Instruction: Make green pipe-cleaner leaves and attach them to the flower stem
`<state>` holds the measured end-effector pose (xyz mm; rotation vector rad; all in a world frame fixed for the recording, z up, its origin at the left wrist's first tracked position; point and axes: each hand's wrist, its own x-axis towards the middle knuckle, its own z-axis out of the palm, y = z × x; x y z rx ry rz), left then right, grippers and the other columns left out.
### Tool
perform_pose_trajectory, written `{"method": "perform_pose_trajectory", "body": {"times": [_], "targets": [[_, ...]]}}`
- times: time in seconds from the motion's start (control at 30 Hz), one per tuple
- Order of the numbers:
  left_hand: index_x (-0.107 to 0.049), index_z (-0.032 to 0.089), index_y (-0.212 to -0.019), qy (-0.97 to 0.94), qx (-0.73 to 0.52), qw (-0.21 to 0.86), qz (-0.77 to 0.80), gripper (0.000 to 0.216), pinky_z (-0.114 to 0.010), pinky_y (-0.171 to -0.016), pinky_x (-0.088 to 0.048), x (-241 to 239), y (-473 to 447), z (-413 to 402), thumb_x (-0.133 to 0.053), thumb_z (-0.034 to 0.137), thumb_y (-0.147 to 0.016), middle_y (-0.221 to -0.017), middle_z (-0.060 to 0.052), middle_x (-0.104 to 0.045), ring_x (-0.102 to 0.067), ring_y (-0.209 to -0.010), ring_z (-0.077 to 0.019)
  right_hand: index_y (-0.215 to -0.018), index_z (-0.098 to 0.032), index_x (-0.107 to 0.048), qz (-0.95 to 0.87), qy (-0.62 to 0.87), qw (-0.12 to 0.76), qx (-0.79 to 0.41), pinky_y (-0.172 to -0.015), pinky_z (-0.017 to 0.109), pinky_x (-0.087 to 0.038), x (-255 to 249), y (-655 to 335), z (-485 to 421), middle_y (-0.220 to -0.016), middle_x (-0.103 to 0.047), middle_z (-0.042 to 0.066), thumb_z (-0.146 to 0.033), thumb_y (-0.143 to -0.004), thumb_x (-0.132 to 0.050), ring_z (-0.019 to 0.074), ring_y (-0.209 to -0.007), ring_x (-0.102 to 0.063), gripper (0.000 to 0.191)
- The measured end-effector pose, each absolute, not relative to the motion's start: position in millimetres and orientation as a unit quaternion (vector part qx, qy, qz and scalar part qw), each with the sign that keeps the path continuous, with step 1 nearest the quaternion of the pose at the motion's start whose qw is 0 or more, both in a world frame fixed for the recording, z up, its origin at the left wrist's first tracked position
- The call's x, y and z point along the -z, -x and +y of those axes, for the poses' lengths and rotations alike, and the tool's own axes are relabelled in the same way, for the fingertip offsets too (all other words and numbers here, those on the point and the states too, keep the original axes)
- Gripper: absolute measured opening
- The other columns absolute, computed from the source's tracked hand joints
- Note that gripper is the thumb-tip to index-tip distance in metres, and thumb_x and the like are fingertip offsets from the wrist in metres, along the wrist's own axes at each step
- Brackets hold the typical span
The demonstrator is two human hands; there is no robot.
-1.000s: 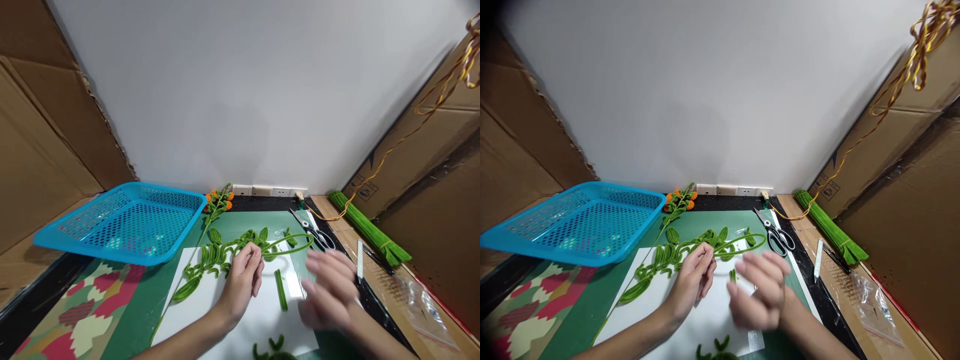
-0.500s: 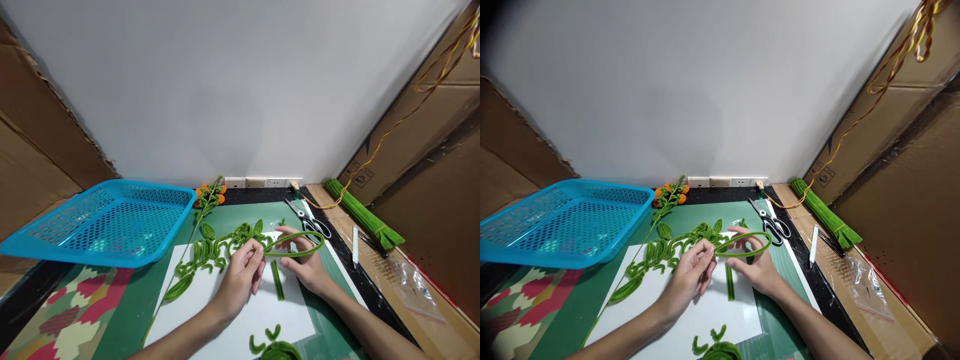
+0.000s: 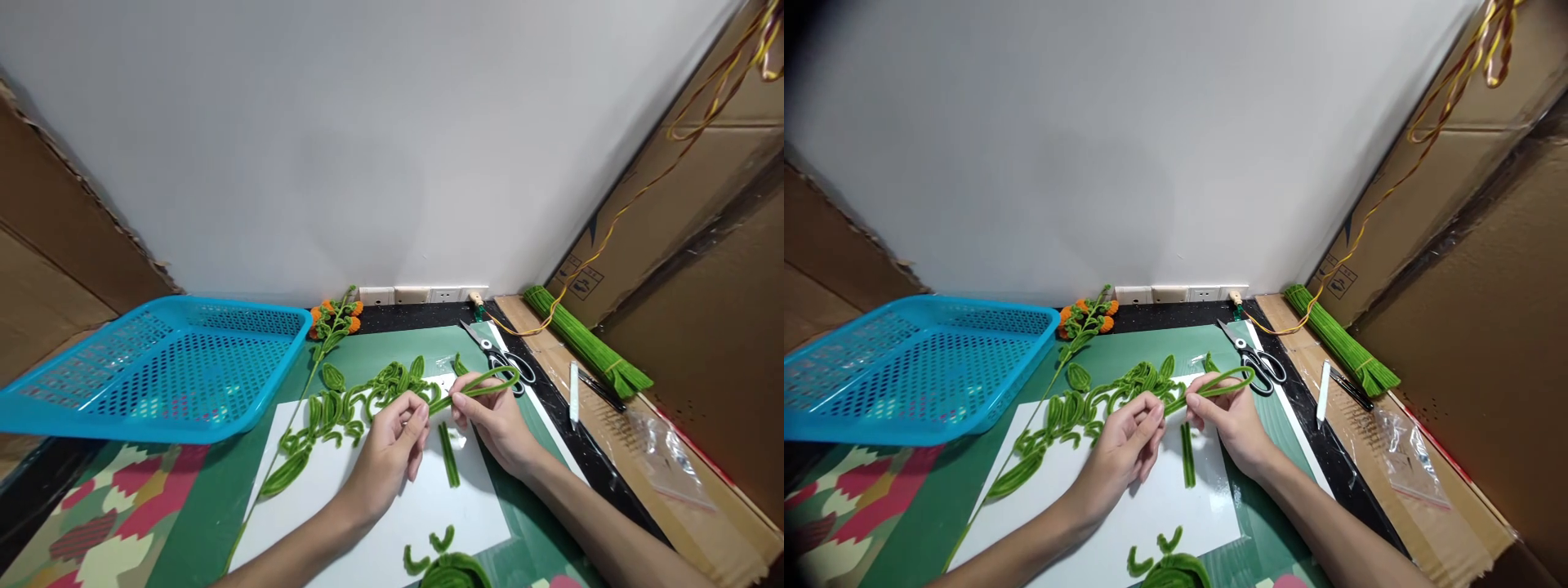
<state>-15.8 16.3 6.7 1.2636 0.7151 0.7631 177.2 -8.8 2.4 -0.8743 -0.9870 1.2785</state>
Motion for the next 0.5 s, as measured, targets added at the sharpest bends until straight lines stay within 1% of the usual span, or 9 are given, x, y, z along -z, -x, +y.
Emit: {"method": "perform_pose_trajectory", "body": {"times": [0.17, 0.37, 0.5], "targets": [[-0.052, 0.020, -0.088, -0.569, -0.344, 0.669, 0.332, 0.039, -0.016, -0.041, -0.023, -6.8, 16.6, 16.1, -0.055, 0.053, -0.108, -0.063, 0.008, -0.048, -0.041, -0.042, -0.0036, -0.089, -0.018, -0.075, -0.387, 0.377, 0.633, -0.554, -0.055, 0.023, -0.043, -9.9, -181.1, -3.6, -0.066, -0.067, -0.001, -0.038, -0.086, -0.090, 0.0104, -0.057, -0.053, 0.026], [-0.053, 0.020, -0.089, -0.581, -0.338, 0.660, 0.335, 0.038, -0.017, -0.042, -0.023, -8.1, 17.9, 15.6, -0.056, 0.054, -0.107, -0.063, 0.009, -0.047, -0.040, -0.042, -0.0044, -0.088, -0.017, -0.075, -0.417, 0.379, 0.610, -0.557, -0.052, 0.022, -0.043, -2.8, -197.8, 3.9, -0.064, -0.066, 0.000, -0.042, -0.084, -0.091, 0.0103, -0.054, -0.054, 0.031], [-0.053, 0.020, -0.089, -0.587, -0.341, 0.653, 0.337, 0.038, -0.018, -0.043, -0.025, -9.9, 17.7, 15.5, -0.055, 0.053, -0.108, -0.062, 0.009, -0.047, -0.040, -0.042, -0.0047, -0.086, -0.016, -0.074, -0.406, 0.374, 0.614, -0.564, -0.049, 0.021, -0.040, 0.3, -203.6, 6.5, -0.063, -0.064, -0.001, -0.043, -0.082, -0.093, 0.0091, -0.052, -0.050, 0.033]]}}
